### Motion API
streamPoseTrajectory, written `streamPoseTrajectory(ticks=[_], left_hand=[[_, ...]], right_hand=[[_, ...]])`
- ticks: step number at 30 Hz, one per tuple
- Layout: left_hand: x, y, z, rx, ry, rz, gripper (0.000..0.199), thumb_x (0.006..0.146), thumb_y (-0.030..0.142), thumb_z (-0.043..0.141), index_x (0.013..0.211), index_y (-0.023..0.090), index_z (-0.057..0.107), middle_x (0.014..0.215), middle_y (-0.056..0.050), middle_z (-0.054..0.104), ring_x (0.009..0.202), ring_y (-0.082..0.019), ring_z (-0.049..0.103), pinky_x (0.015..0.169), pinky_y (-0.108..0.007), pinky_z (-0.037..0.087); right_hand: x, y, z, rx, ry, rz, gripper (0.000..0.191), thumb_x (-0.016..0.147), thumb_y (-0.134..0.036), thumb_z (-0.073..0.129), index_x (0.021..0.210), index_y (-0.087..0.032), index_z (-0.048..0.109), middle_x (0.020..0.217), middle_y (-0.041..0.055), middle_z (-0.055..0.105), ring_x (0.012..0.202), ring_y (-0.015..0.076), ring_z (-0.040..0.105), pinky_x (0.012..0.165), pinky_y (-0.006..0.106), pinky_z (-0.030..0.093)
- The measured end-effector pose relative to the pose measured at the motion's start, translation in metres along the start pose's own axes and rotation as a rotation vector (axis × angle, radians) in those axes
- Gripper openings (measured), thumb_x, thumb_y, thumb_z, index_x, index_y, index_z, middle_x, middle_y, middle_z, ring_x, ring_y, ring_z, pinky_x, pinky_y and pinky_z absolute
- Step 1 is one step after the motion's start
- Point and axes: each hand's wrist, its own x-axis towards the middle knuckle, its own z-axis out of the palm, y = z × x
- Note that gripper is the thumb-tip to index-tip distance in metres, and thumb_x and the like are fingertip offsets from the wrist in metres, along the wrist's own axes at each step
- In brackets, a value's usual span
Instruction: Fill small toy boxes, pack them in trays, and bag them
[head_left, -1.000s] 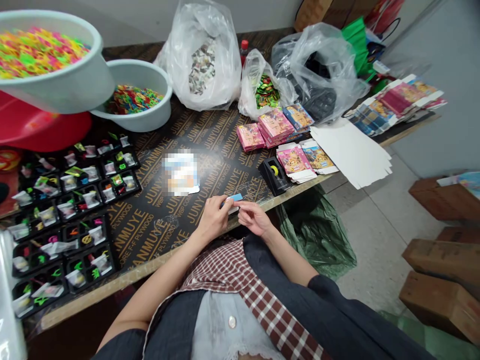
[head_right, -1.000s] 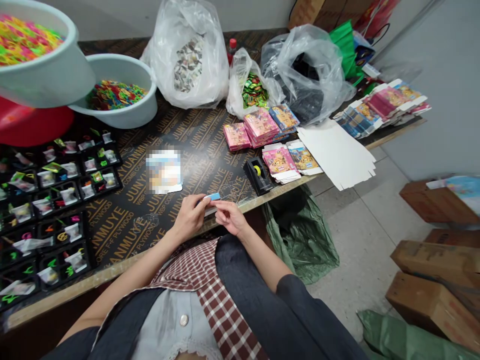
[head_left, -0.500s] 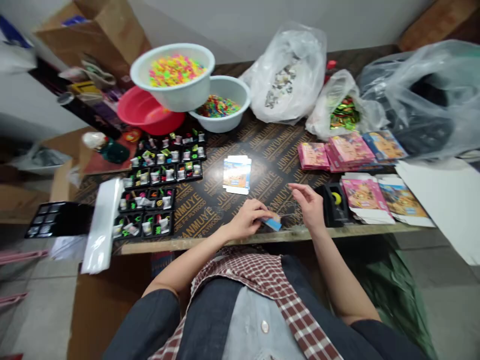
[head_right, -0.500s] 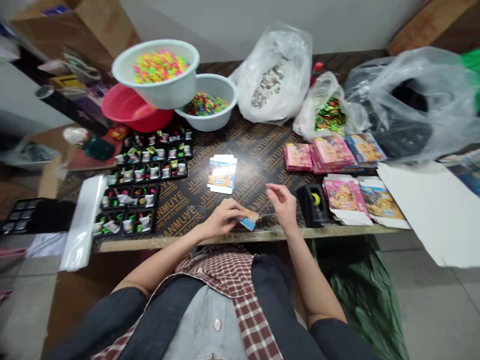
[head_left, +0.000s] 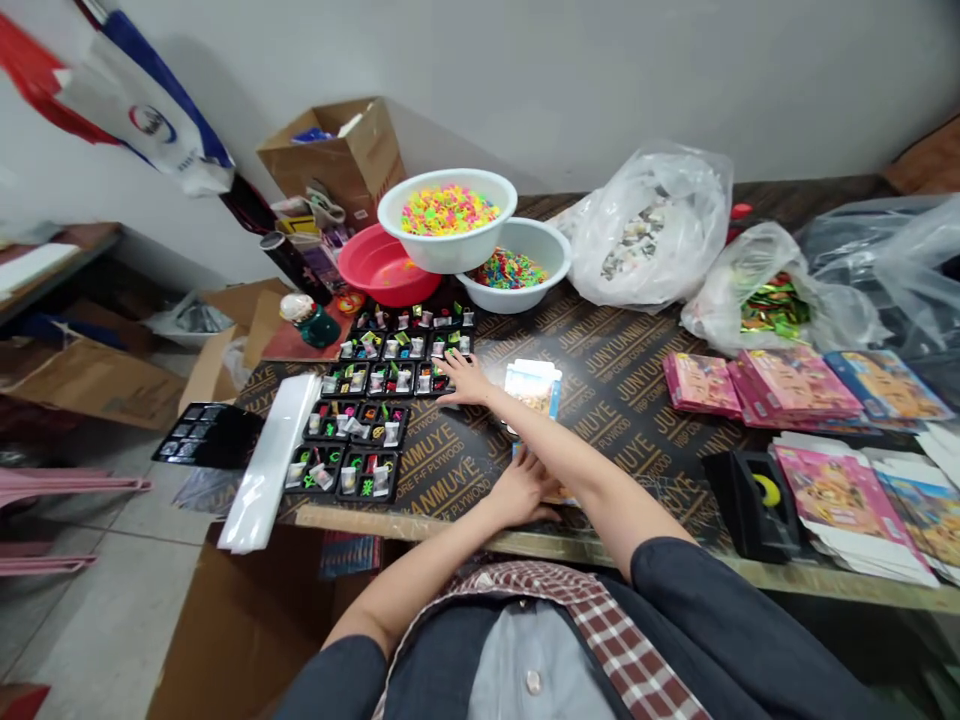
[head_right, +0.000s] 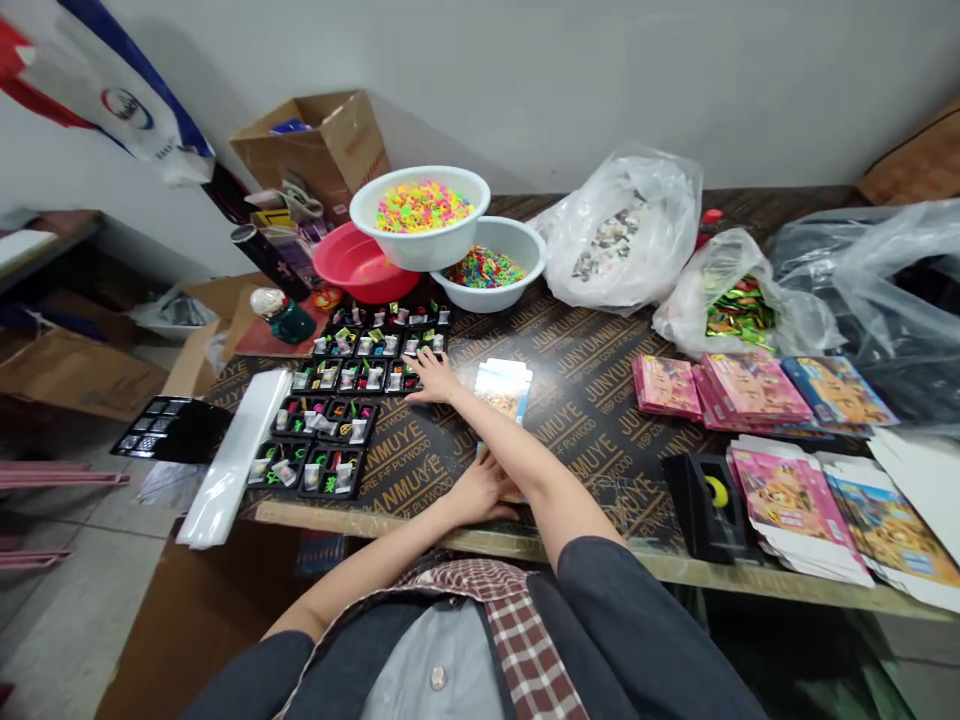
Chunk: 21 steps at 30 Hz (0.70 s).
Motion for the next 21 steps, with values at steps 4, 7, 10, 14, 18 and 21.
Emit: streamPoseTrajectory(ticks=[4, 7, 10, 14, 18, 21], left_hand=[[-0.008, -0.006, 0.003, 0.074, 0.023, -0.015, 0.066, 0.082, 0.057, 0.068, 0.134, 0.018, 0.055, 0.140, -0.020, 0.053, 0.137, -0.037, 0.041, 0.115, -0.061, 0.028], [-0.016, -0.007, -0.004, 0.117, 0.044, -0.072, 0.068, 0.077, 0.049, 0.074, 0.132, 0.015, 0.053, 0.142, -0.022, 0.049, 0.139, -0.038, 0.037, 0.116, -0.059, 0.028], [-0.020, -0.003, -0.015, 0.140, -0.003, -0.121, 0.070, 0.070, 0.044, 0.078, 0.127, 0.012, 0.054, 0.137, -0.023, 0.050, 0.133, -0.037, 0.043, 0.113, -0.053, 0.032], [-0.025, 0.000, -0.032, 0.154, -0.091, -0.165, 0.088, 0.065, 0.043, 0.081, 0.141, 0.017, 0.044, 0.124, -0.016, 0.055, 0.115, -0.033, 0.052, 0.102, -0.048, 0.042], [-0.033, -0.005, -0.047, 0.237, -0.220, -0.244, 0.113, 0.058, 0.039, 0.085, 0.153, 0.019, 0.029, 0.139, -0.022, 0.046, 0.119, -0.038, 0.049, 0.098, -0.051, 0.043], [-0.036, -0.016, -0.053, 0.299, -0.287, -0.247, 0.109, 0.057, 0.034, 0.085, 0.152, 0.016, 0.033, 0.135, -0.023, 0.049, 0.121, -0.040, 0.048, 0.102, -0.057, 0.039]], right_hand=[[-0.003, -0.002, 0.011, -0.050, 0.015, -0.055, 0.089, 0.083, -0.063, 0.065, 0.154, -0.019, 0.035, 0.158, 0.0223, 0.036, 0.151, 0.0392, 0.021, 0.117, 0.064, 0.016], [-0.012, 0.001, 0.018, -0.021, 0.014, -0.103, 0.082, 0.084, -0.055, 0.068, 0.152, -0.018, 0.040, 0.152, 0.0225, 0.042, 0.147, 0.0390, 0.029, 0.116, 0.062, 0.019], [-0.020, 0.004, 0.023, 0.090, 0.016, -0.091, 0.083, 0.080, -0.041, 0.073, 0.152, -0.016, 0.039, 0.144, 0.0220, 0.048, 0.136, 0.0356, 0.042, 0.111, 0.054, 0.031], [-0.038, 0.016, 0.016, 0.210, 0.116, -0.050, 0.094, 0.072, -0.037, 0.078, 0.154, -0.018, 0.036, 0.139, 0.0188, 0.048, 0.130, 0.0342, 0.045, 0.107, 0.050, 0.034], [-0.080, 0.037, -0.012, 0.190, 0.225, -0.019, 0.099, 0.069, -0.045, 0.077, 0.155, -0.022, 0.033, 0.151, 0.0183, 0.038, 0.135, 0.0380, 0.038, 0.108, 0.053, 0.030], [-0.127, 0.053, -0.038, 0.138, 0.245, 0.027, 0.098, 0.070, -0.047, 0.075, 0.155, -0.023, 0.033, 0.150, 0.0164, 0.041, 0.132, 0.0382, 0.039, 0.107, 0.052, 0.028]])
